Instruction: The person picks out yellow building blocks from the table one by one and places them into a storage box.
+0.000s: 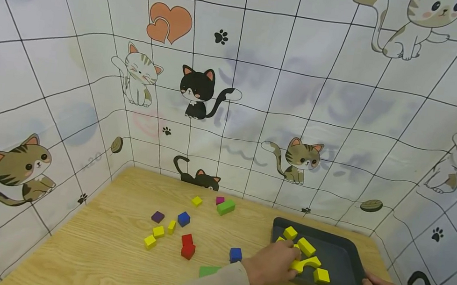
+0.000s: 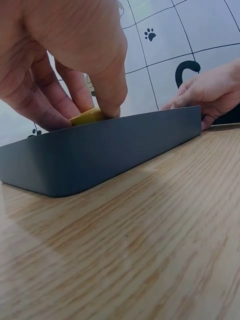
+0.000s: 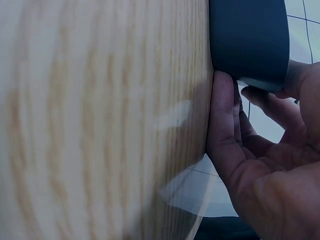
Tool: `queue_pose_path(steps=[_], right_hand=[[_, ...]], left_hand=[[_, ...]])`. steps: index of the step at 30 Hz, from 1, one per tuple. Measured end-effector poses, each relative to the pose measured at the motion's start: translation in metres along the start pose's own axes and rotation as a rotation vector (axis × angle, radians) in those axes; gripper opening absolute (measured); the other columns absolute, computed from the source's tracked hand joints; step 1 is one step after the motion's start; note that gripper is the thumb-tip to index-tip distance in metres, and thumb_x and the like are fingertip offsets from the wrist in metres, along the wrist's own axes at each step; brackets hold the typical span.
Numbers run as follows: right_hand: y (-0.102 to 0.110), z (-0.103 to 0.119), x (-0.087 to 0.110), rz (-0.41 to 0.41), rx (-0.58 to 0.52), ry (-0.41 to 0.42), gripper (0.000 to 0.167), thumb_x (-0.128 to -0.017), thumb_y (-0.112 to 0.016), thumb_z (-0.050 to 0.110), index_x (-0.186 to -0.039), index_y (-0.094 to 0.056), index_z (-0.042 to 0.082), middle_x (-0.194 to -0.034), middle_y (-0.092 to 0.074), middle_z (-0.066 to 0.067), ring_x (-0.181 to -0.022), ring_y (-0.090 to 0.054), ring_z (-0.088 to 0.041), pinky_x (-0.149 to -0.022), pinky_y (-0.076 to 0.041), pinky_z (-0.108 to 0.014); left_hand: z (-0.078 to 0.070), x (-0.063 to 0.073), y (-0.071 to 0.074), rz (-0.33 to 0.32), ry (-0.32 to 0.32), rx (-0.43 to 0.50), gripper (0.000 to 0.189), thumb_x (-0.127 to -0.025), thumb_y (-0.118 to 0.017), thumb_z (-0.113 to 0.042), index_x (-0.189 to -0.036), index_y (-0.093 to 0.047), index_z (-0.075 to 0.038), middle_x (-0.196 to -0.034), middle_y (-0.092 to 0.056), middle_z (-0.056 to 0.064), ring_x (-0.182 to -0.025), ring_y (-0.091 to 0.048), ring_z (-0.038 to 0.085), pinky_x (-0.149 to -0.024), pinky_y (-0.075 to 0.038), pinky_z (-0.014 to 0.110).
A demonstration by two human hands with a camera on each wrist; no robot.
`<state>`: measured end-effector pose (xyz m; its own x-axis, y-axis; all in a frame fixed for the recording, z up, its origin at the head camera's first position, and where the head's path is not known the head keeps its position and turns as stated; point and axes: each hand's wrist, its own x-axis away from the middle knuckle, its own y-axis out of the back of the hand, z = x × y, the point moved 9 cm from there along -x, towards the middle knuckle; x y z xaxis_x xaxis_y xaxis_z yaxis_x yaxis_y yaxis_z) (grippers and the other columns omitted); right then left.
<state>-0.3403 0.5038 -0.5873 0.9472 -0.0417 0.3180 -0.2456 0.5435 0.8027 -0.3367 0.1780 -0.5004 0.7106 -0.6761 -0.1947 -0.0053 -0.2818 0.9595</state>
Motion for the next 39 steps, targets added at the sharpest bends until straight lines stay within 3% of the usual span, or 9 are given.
queue_pose_path(steps=[13, 20, 28, 35, 39], right_hand=[[0.003, 0.005, 0.005, -0.005, 0.019, 0.004, 0.083, -0.122, -0.052, 0.054, -0.170, -0.037, -0.013, -0.169, -0.041, -0.047, -0.152, -0.043, -0.077, -0.112, -0.054, -0.080], [0.002, -0.002, 0.000, 0.001, 0.015, -0.008, 0.088, -0.120, -0.055, 0.059, -0.171, -0.037, -0.010, -0.169, -0.039, -0.047, -0.152, -0.043, -0.077, -0.112, -0.052, -0.082], [0.002, 0.003, 0.004, 0.016, 0.018, -0.009, 0.093, -0.119, -0.054, 0.064, -0.171, -0.035, -0.011, -0.168, -0.039, -0.048, -0.150, -0.045, -0.077, -0.112, -0.052, -0.083], [0.003, 0.010, 0.008, 0.009, 0.023, -0.016, 0.082, -0.123, -0.053, 0.052, -0.171, -0.033, -0.011, -0.169, -0.039, -0.048, -0.150, -0.045, -0.077, -0.112, -0.053, -0.082], [0.002, 0.008, 0.006, 0.010, 0.016, -0.018, 0.087, -0.121, -0.054, 0.058, -0.171, -0.034, -0.011, -0.169, -0.038, -0.049, -0.150, -0.044, -0.078, -0.112, -0.052, -0.083]], left_hand=[[0.003, 0.003, 0.000, 0.007, 0.008, 0.020, 0.032, -0.108, -0.087, -0.032, -0.139, -0.084, -0.026, -0.131, -0.079, -0.014, -0.113, -0.070, -0.004, -0.095, -0.058, 0.008], [0.007, 0.008, 0.003, 0.002, 0.011, 0.048, 0.034, -0.108, -0.087, -0.032, -0.141, -0.084, -0.026, -0.133, -0.079, -0.013, -0.113, -0.070, -0.003, -0.094, -0.058, 0.008], [0.020, 0.020, 0.009, -0.004, 0.065, 0.080, 0.035, -0.107, -0.088, -0.033, -0.141, -0.082, -0.024, -0.128, -0.075, -0.010, -0.095, -0.060, -0.006, -0.086, -0.055, 0.006], [0.031, 0.035, 0.020, -0.041, 0.054, 0.113, 0.032, -0.109, -0.086, -0.029, -0.140, -0.082, -0.022, -0.123, -0.075, -0.008, -0.096, -0.059, -0.005, -0.087, -0.055, 0.006], [0.042, 0.047, 0.027, -0.074, 0.066, 0.106, 0.031, -0.108, -0.087, -0.029, -0.137, -0.083, -0.018, -0.119, -0.075, -0.006, -0.093, -0.058, -0.005, -0.082, -0.054, 0.007]])
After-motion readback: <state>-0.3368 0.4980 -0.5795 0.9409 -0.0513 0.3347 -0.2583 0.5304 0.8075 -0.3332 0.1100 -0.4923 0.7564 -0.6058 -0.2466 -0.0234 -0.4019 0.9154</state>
